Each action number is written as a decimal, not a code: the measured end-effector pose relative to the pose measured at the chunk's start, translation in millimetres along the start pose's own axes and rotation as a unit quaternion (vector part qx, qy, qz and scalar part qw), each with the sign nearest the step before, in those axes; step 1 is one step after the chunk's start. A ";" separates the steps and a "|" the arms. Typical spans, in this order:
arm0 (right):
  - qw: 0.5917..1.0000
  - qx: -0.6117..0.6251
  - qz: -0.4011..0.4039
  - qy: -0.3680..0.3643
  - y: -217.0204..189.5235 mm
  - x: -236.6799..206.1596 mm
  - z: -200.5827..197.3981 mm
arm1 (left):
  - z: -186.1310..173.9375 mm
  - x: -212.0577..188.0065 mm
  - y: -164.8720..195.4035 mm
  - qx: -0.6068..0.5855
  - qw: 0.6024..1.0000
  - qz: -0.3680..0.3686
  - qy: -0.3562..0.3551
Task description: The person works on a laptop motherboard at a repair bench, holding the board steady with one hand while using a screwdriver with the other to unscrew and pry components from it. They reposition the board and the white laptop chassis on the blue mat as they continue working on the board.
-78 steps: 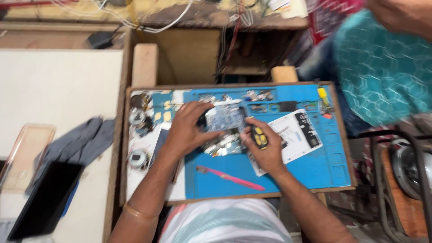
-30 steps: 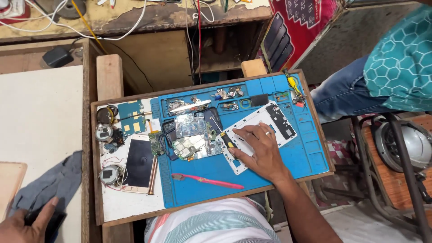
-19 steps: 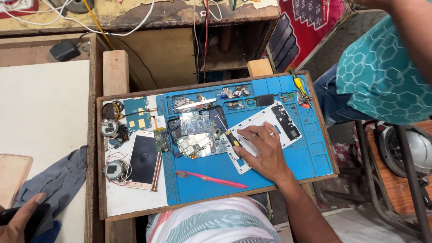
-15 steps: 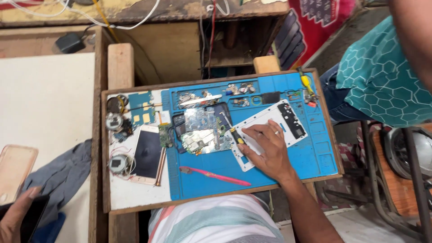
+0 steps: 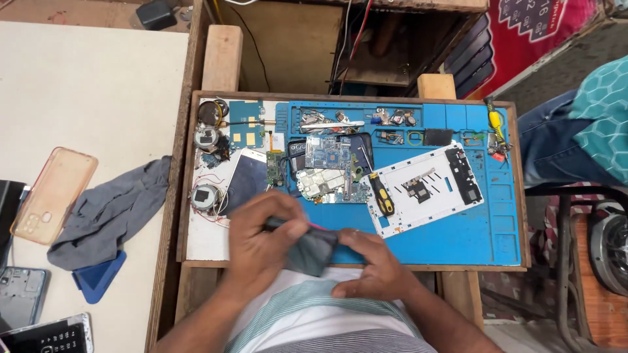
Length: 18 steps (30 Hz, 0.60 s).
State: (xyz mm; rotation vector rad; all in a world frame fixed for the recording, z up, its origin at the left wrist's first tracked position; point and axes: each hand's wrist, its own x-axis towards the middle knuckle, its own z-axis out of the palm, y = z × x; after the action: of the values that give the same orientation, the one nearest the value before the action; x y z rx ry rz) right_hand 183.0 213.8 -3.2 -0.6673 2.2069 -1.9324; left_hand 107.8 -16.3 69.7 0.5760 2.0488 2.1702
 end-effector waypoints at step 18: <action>0.911 0.292 -0.031 0.290 -19.2 -52.4 -66.9 | -10.4 -26.0 -52.4 0.080 0.982 -0.172 -0.020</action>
State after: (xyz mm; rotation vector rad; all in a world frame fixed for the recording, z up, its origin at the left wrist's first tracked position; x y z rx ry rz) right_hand 208.9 294.5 17.0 -0.0631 1.6604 -2.9158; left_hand 118.7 -30.0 12.9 0.2511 2.1282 1.8004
